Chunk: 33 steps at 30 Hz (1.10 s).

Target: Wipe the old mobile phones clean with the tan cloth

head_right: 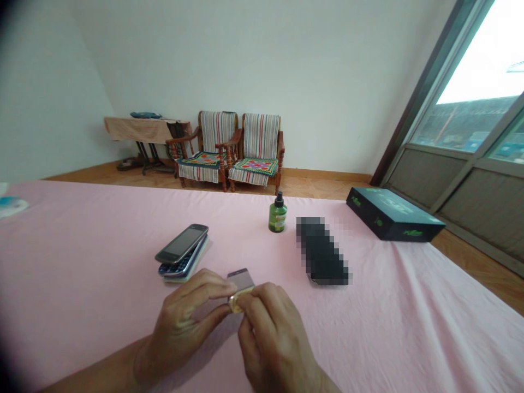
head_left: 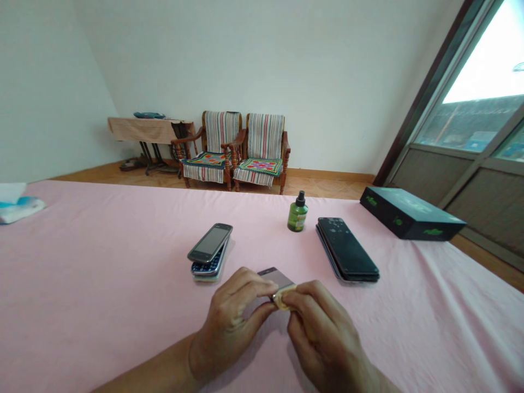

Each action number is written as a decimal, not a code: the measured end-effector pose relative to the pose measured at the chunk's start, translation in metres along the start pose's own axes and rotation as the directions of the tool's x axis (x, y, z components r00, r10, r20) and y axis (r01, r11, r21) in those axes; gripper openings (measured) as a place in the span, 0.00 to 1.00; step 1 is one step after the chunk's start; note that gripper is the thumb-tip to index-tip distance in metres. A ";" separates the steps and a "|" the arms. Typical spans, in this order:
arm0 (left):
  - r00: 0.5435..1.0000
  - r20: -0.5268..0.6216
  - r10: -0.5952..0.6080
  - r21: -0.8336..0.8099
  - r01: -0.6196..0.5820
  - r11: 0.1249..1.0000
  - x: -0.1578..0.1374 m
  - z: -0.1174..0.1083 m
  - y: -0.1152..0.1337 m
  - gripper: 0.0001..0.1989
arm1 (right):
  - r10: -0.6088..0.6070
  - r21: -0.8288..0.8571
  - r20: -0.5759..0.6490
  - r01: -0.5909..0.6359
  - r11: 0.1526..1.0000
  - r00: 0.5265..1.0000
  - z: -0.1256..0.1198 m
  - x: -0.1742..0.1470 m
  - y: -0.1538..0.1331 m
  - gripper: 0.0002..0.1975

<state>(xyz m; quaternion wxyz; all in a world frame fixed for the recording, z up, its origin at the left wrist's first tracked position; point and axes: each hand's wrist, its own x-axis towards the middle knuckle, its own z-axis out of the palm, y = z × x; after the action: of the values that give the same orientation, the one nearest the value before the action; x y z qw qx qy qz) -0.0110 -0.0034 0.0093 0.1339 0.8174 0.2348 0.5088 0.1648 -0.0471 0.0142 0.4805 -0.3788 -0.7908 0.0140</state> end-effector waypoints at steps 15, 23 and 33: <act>0.852 0.510 0.118 0.089 -0.188 0.978 -0.001 -0.005 -0.005 0.07 | 0.312 0.219 0.365 -0.406 0.887 0.877 -0.009 0.002 0.023 0.18; 0.821 0.571 -0.003 0.005 0.000 1.000 0.001 -0.010 -0.006 0.05 | 0.291 0.222 0.417 -0.407 0.886 0.861 -0.006 -0.007 0.029 0.20; 0.856 0.517 -0.020 0.004 0.021 1.000 -0.005 -0.002 -0.008 0.03 | 0.307 -0.068 0.393 -0.305 0.950 0.867 0.007 0.011 0.051 0.14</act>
<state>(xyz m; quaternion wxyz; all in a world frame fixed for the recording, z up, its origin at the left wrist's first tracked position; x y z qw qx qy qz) -0.0165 0.0007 0.0025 0.1980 0.9213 0.1986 0.2693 0.1862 -0.0014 -0.0012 0.3001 -0.4892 -0.8021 0.1653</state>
